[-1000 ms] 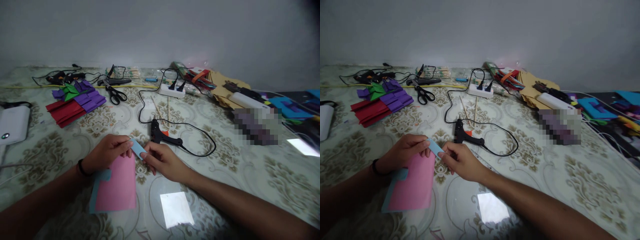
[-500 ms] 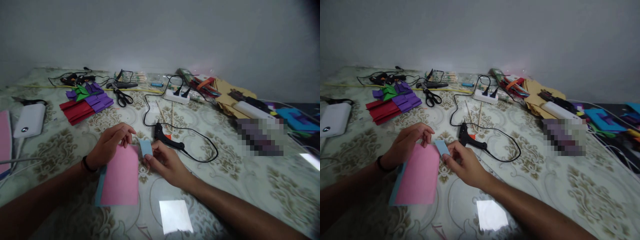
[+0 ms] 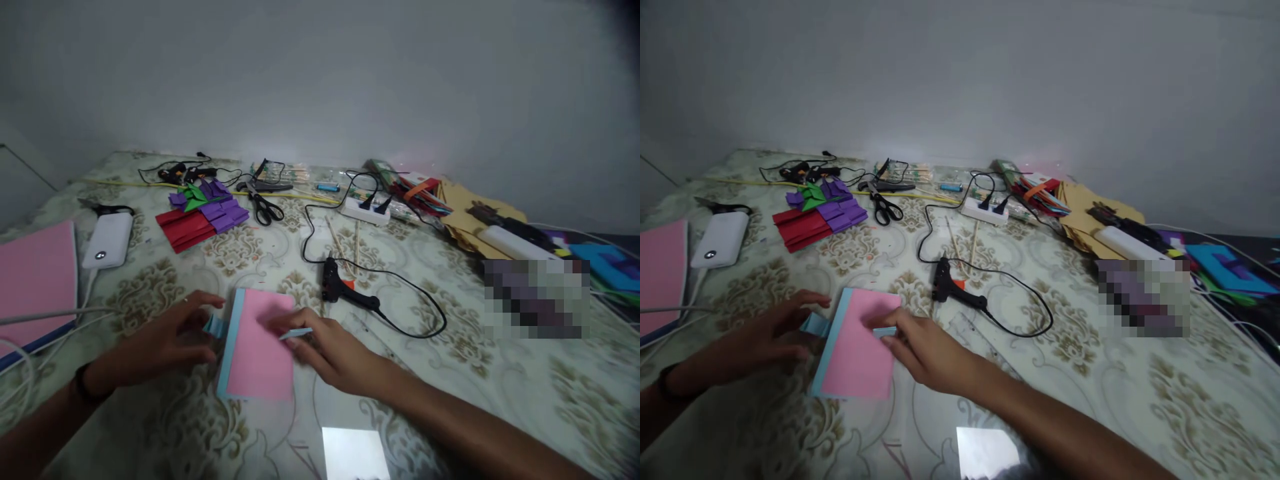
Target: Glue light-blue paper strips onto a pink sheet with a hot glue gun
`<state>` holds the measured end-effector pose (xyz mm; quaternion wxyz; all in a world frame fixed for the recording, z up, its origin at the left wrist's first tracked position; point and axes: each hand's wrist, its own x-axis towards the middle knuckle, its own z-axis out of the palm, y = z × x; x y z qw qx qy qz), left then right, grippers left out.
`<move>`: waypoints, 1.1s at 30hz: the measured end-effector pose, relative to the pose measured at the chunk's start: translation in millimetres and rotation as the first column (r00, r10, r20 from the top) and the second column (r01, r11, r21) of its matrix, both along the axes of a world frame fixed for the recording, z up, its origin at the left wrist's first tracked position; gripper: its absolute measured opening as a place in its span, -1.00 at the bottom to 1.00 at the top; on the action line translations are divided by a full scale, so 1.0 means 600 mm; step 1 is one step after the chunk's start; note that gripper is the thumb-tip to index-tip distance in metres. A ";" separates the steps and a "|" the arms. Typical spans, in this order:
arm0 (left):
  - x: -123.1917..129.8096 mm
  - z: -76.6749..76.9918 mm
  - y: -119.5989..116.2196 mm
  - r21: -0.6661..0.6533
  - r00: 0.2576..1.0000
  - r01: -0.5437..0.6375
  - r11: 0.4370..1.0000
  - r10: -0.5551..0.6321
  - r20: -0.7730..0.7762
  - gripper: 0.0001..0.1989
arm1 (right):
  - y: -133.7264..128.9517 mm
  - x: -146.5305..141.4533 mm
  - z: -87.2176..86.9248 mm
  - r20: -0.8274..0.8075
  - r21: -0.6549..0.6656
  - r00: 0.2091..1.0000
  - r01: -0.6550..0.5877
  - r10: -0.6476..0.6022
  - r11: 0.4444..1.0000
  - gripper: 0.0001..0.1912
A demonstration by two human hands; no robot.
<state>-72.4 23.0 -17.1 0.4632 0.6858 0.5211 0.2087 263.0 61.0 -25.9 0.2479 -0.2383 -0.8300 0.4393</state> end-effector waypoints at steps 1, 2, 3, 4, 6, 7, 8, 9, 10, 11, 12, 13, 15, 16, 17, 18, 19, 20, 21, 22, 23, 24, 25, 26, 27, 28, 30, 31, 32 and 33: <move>0.005 -0.003 -0.005 0.025 1.000 0.005 1.000 -0.005 0.004 -0.45 | -0.001 -0.006 -0.001 0.027 0.010 1.000 -0.012 0.012 1.000 -0.78; 0.012 -0.004 -0.006 0.057 1.000 0.018 0.998 -0.018 -0.005 -0.60 | -0.001 -0.011 -0.002 0.055 0.023 0.998 -0.020 0.019 1.000 -0.78; 0.019 -0.003 -0.005 0.105 0.999 0.027 0.994 -0.025 -0.023 -0.72 | -0.001 -0.016 -0.004 0.078 0.038 0.997 -0.027 0.024 0.999 -0.77; 0.026 -0.001 -0.001 0.149 0.999 0.025 0.989 -0.018 -0.047 -0.79 | -0.001 -0.020 -0.006 0.097 0.052 0.995 -0.030 0.025 0.998 -0.77; 0.037 0.004 0.007 0.201 0.994 0.040 0.979 -0.019 -0.105 -0.83 | -0.001 -0.025 -0.011 0.120 0.073 0.993 -0.027 0.018 0.997 -0.77; 0.041 0.006 0.011 0.216 0.991 0.050 0.975 -0.021 -0.135 -0.84 | -0.001 -0.026 -0.013 0.126 0.084 0.992 -0.023 0.012 0.996 -0.77; 0.045 0.007 0.014 0.230 0.986 0.064 0.971 -0.026 -0.164 -0.85 | -0.001 -0.027 -0.015 0.131 0.092 0.991 -0.018 0.006 0.996 -0.78; 0.050 0.006 0.016 0.249 0.981 0.079 0.965 -0.031 -0.189 -0.86 | -0.001 -0.028 -0.017 0.137 0.099 0.991 -0.013 -0.001 0.995 -0.78; 0.054 0.004 0.017 0.273 0.977 0.091 0.958 -0.033 -0.212 -0.88 | -0.001 -0.029 -0.019 0.143 0.106 0.990 -0.007 -0.008 0.994 -0.79; 0.059 0.002 0.018 0.297 0.972 0.101 0.950 -0.031 -0.233 -0.87 | -0.001 -0.029 -0.021 0.147 0.112 0.989 -0.002 -0.015 0.994 -0.79; 0.064 -0.002 0.018 0.313 0.967 0.107 0.944 -0.026 -0.252 -0.82 | -0.001 -0.029 -0.023 0.150 0.118 0.988 0.005 -0.023 0.993 -0.80; 0.069 -0.005 0.018 0.324 0.963 0.108 0.940 -0.018 -0.267 -0.76 | -0.001 -0.030 -0.025 0.151 0.128 0.988 0.014 -0.034 0.992 -0.80; 0.076 -0.011 0.017 0.331 0.955 0.105 0.938 -0.003 -0.295 -0.69 | -0.002 -0.030 -0.028 0.148 0.155 0.987 0.041 -0.064 0.987 -0.83; 0.078 -0.014 0.017 0.336 0.952 0.114 0.935 -0.006 -0.306 -0.70 | -0.001 -0.030 -0.029 0.145 0.167 0.986 0.062 -0.087 0.984 -0.84; 0.080 -0.016 0.017 0.349 0.951 0.134 0.927 -0.022 -0.309 -0.74 | 0.000 -0.030 -0.028 0.140 0.169 0.984 0.086 -0.110 0.982 -0.86; 0.080 -0.017 0.017 0.364 0.950 0.163 0.917 -0.046 -0.309 -0.78 | 0.002 -0.031 -0.027 0.126 0.163 0.983 0.111 -0.133 0.980 -0.88; 0.080 -0.019 0.017 0.380 0.949 0.193 0.905 -0.074 -0.306 -0.80 | 0.005 -0.031 -0.026 0.098 0.150 0.984 0.134 -0.149 0.980 -0.90; 0.079 -0.021 0.016 0.393 0.948 0.219 0.893 -0.100 -0.302 -0.81 | 0.009 -0.032 -0.024 0.053 0.139 0.986 0.152 -0.160 0.979 -0.92; 0.077 -0.024 0.016 0.412 0.949 0.236 0.880 -0.117 -0.294 -0.80 | 0.014 -0.033 -0.022 -0.006 0.140 0.987 0.163 -0.163 0.977 -0.94; 0.076 -0.028 0.016 0.432 0.950 0.244 0.868 -0.124 -0.287 -0.78 | 0.019 -0.034 -0.021 -0.071 0.162 0.984 0.171 -0.162 0.972 -0.95; 0.074 -0.032 0.016 0.448 0.951 0.247 0.859 -0.125 -0.283 -0.76 | 0.025 -0.036 -0.020 -0.127 0.209 0.979 0.181 -0.157 0.961 -0.93; 0.073 -0.037 0.016 0.463 0.953 0.245 0.852 -0.123 -0.278 -0.75 | 0.031 -0.037 -0.021 -0.165 0.272 0.975 0.190 -0.149 0.943 -0.92; 0.072 -0.042 0.016 0.478 0.955 0.241 0.845 -0.119 -0.270 -0.75 | 0.037 -0.039 -0.022 -0.174 0.340 0.975 0.192 -0.139 0.921 -0.90; 0.072 -0.047 0.016 0.484 0.958 0.235 0.843 -0.116 -0.263 -0.77 | 0.041 -0.041 -0.024 -0.158 0.407 0.979 0.183 -0.129 0.895 -0.89; 0.072 -0.051 0.017 0.488 0.960 0.232 0.842 -0.117 -0.255 -0.79 | 0.045 -0.044 -0.026 -0.124 0.468 0.985 0.165 -0.120 0.868 -0.87; 0.072 -0.055 0.017 0.488 0.962 0.229 0.842 -0.118 -0.247 -0.81 | 0.048 -0.046 -0.028 -0.081 0.519 0.990 0.139 -0.113 0.844 -0.85; 0.073 -0.059 0.017 0.491 0.967 0.214 0.844 -0.114 -0.227 -0.85 | 0.051 -0.051 -0.031 -0.014 0.592 0.995 0.091 -0.103 0.801 -0.82; 0.074 -0.059 0.017 0.491 0.970 0.204 0.847 -0.108 -0.216 -0.85 | 0.052 -0.053 -0.032 0.003 0.619 0.995 0.077 -0.100 0.781 -0.80; 0.074 -0.059 0.016 0.490 0.973 0.190 0.851 -0.099 -0.206 -0.84 | 0.053 -0.055 -0.032 0.013 0.643 0.995 0.065 -0.097 0.763 -0.80; 0.075 -0.058 0.016 0.488 0.977 0.174 0.855 -0.086 -0.196 -0.84 | 0.054 -0.058 -0.032 0.019 0.664 0.996 0.056 -0.091 0.745 -0.80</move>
